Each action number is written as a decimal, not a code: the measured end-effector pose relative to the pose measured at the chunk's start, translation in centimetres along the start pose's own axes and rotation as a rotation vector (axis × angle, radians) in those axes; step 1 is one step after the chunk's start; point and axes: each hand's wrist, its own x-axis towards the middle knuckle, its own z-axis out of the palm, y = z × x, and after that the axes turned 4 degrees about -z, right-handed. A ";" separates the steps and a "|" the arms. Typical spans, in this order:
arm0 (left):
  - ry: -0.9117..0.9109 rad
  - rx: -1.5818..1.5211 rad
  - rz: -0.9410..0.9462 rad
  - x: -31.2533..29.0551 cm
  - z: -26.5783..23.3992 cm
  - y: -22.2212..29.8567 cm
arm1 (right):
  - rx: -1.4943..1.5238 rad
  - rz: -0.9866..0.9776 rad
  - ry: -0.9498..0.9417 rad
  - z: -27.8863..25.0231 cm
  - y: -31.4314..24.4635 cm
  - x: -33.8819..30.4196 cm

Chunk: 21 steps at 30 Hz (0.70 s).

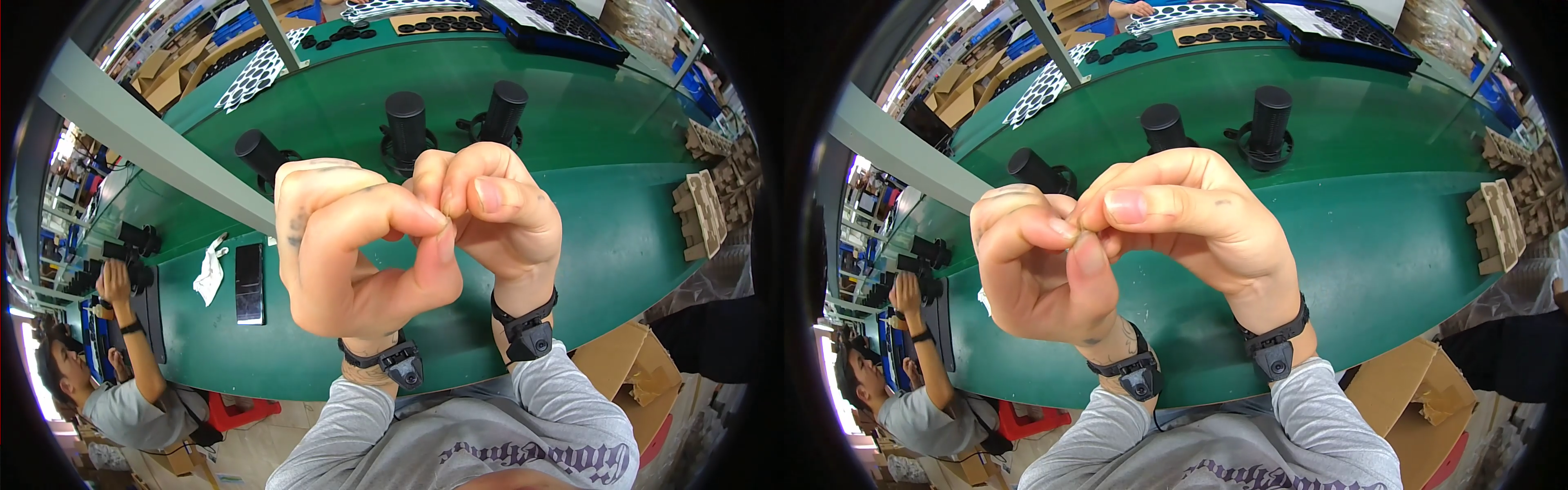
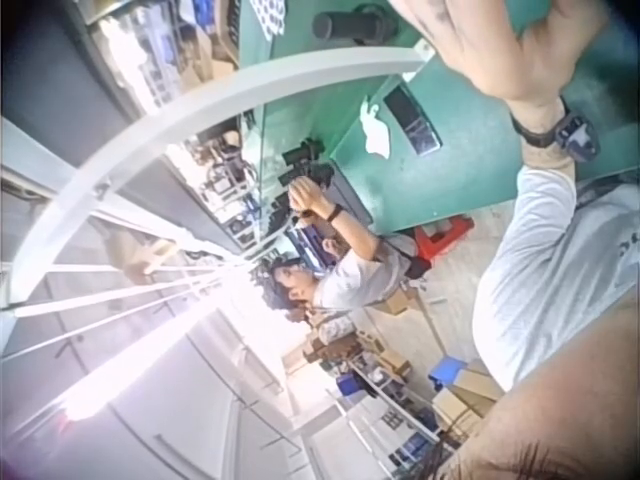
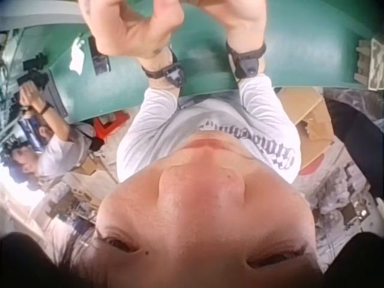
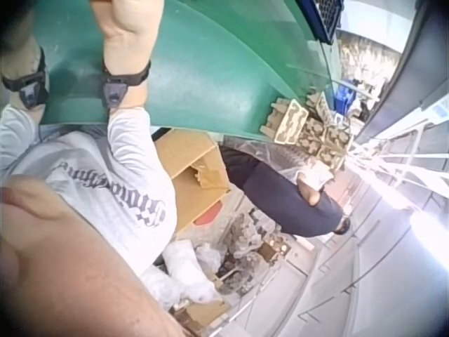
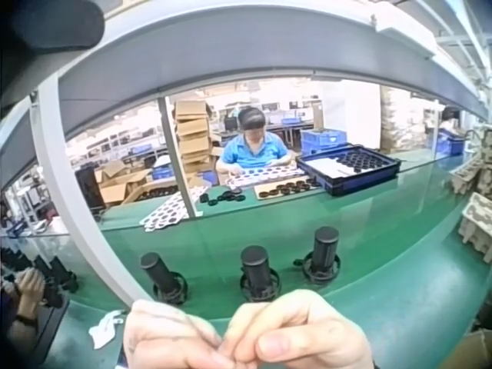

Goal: The person assembles microphones by fitting them into shock mounts and rotating them to secure the connection. They then pick up a small component, press it with their fingers, and continue assembling another microphone unit.

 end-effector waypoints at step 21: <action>0.010 -0.025 0.000 -0.2 0.2 -0.2 | -0.011 0.067 -0.047 -0.4 -0.4 -0.1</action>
